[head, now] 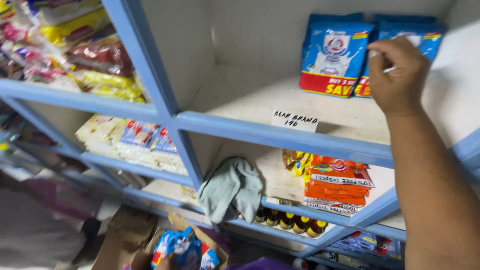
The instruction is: Stocking shelves with pouches of milk powder from a cardboard box.
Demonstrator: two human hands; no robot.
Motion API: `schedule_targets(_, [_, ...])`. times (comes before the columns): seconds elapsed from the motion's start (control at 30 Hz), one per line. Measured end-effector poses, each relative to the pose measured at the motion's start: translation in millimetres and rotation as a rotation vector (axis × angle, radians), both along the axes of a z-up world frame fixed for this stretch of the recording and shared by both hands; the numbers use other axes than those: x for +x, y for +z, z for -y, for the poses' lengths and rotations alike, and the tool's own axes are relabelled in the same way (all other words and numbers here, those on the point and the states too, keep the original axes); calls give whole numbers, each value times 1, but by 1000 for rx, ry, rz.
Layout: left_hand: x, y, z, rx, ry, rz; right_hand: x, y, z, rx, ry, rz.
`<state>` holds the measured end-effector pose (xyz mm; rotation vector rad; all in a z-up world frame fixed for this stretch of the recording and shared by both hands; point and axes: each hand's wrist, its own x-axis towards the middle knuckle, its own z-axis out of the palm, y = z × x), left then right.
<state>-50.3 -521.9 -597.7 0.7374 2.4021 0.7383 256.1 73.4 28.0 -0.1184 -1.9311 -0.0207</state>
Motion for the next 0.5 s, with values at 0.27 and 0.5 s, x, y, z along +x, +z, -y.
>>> schedule_targets(0.27, [75,222,-91,292,-15,-122,8,-161,164,-458,746,-54])
schedule_targets(0.5, [149,313,-161,731,-231,362,18,-292,196,-1234,952,596])
